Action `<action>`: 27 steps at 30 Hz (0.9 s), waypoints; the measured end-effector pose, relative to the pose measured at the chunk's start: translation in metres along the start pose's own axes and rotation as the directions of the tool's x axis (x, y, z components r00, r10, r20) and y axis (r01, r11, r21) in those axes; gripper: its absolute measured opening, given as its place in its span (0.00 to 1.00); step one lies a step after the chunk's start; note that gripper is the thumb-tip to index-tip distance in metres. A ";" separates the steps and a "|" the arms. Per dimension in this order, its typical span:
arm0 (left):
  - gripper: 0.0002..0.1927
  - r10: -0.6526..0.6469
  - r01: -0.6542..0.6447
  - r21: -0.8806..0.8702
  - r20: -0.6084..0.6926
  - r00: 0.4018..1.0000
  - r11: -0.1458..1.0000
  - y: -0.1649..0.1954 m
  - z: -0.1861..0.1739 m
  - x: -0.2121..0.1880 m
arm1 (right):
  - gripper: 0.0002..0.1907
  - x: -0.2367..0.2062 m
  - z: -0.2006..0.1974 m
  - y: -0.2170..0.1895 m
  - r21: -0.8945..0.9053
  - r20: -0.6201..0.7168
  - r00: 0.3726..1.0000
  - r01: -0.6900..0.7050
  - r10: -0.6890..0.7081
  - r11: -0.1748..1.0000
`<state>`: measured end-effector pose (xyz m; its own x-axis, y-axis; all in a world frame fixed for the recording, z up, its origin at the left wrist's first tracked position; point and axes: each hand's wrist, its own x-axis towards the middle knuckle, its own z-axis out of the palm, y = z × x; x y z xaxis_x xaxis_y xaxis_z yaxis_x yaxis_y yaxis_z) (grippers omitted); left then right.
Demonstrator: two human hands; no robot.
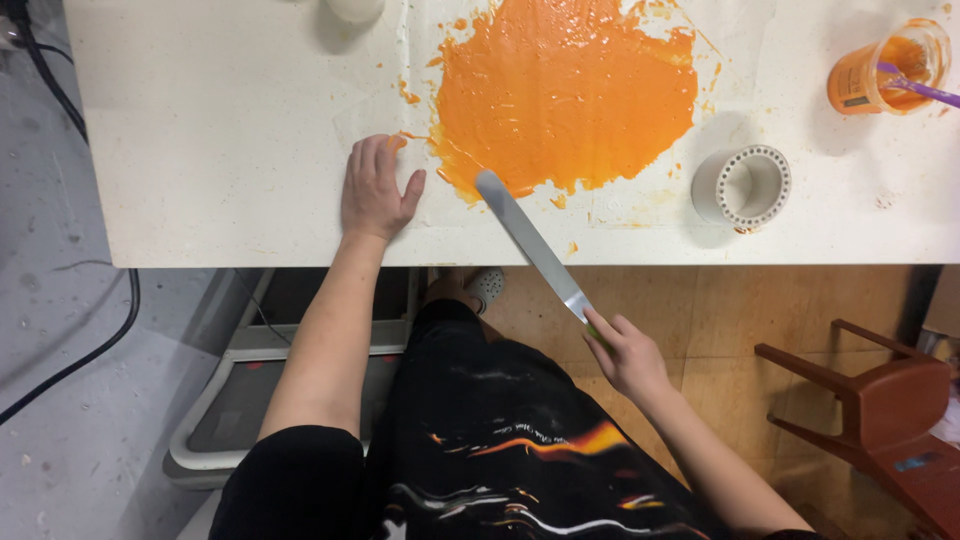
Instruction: The person spreads an orange paste on a white surface using a metal spatula. They repeatedly smooth and flatten the material, occasionally adding more paste from a plastic cup with a purple spoon.
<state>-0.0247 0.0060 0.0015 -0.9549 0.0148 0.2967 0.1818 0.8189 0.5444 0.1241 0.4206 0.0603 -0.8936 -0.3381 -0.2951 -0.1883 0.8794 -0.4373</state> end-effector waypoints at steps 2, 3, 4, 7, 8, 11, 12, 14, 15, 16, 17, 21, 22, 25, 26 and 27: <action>0.25 -0.004 0.004 0.006 0.007 1.000 1.000 -0.001 0.001 0.000 | 0.24 -0.027 -0.007 0.009 0.022 0.015 0.999 -0.046 0.046 0.999; 0.25 -0.007 0.007 0.012 0.012 1.000 1.000 -0.002 0.001 -0.001 | 0.24 -0.040 -0.011 0.012 0.052 0.008 0.999 -0.052 0.051 0.997; 0.25 -0.009 0.009 0.014 0.018 1.000 1.000 -0.002 0.002 -0.002 | 0.24 -0.049 -0.013 0.014 0.079 0.002 0.998 -0.060 0.061 0.995; 0.26 -0.025 0.025 0.022 0.038 0.999 0.999 0.000 0.003 -0.002 | 0.24 -0.062 -0.018 0.016 0.192 0.002 0.991 -0.135 0.137 0.972; 0.26 -0.020 0.019 0.027 0.033 0.999 0.999 0.001 0.004 -0.001 | 0.23 -0.059 -0.018 0.016 0.193 -0.015 0.993 -0.111 0.116 0.975; 0.26 -0.026 0.024 0.045 0.041 0.999 0.999 0.004 0.011 0.006 | 0.23 -0.024 -0.017 0.021 0.219 -0.039 0.997 -0.061 0.071 0.974; 0.26 -0.029 0.027 0.046 0.045 0.999 0.999 0.006 0.013 0.009 | 0.23 -0.008 -0.015 0.022 0.237 -0.044 0.997 -0.055 0.067 0.970; 0.26 -0.016 0.015 0.039 0.026 1.000 0.999 0.004 0.008 0.007 | 0.23 0.014 0.004 0.005 0.251 -0.101 0.994 -0.011 0.037 0.968; 0.26 -0.012 0.011 0.031 0.019 1.000 0.999 0.003 0.006 0.004 | 0.23 0.022 0.012 -0.004 0.250 -0.132 0.991 0.017 0.017 0.968; 0.26 -0.010 0.009 0.025 0.012 1.000 1.000 0.002 0.003 0.002 | 0.23 0.027 0.019 -0.013 0.263 -0.134 0.991 0.025 0.011 0.964; 0.26 -0.010 0.010 0.023 0.010 1.000 1.000 0.001 0.001 0.001 | 0.23 0.035 0.027 -0.022 0.285 -0.132 0.991 0.033 0.005 0.958; 0.25 -0.013 0.013 -0.001 0.009 1.000 1.000 0.000 0.001 0.002 | 0.23 0.057 0.041 -0.043 0.285 -0.144 0.989 0.066 -0.025 0.956; 0.25 -0.014 0.014 -0.011 0.008 1.000 1.000 0.000 0.001 0.002 | 0.23 0.059 0.042 -0.047 0.282 -0.111 0.994 0.041 -0.009 0.959; 0.26 -0.027 0.027 -0.003 0.016 1.000 1.000 -0.001 0.002 0.002 | 0.24 0.059 0.042 -0.056 0.263 -0.017 1.000 0.001 0.004 0.965; 0.26 -0.028 0.028 -0.001 0.017 0.999 1.000 -0.001 0.002 0.001 | 0.23 0.056 0.040 -0.058 0.253 0.007 1.000 0.011 -0.013 0.967; 0.26 -0.028 0.028 -0.001 0.018 0.999 1.000 -0.002 0.003 0.001 | 0.23 0.054 0.039 -0.059 0.243 0.029 0.999 0.020 -0.028 0.970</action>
<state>-0.0264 0.0064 -0.0015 -0.9636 0.0022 0.2672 0.1553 0.8185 0.5532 0.1026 0.3373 0.0374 -0.8760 -0.3722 -0.3068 -0.1019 0.7645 -0.6365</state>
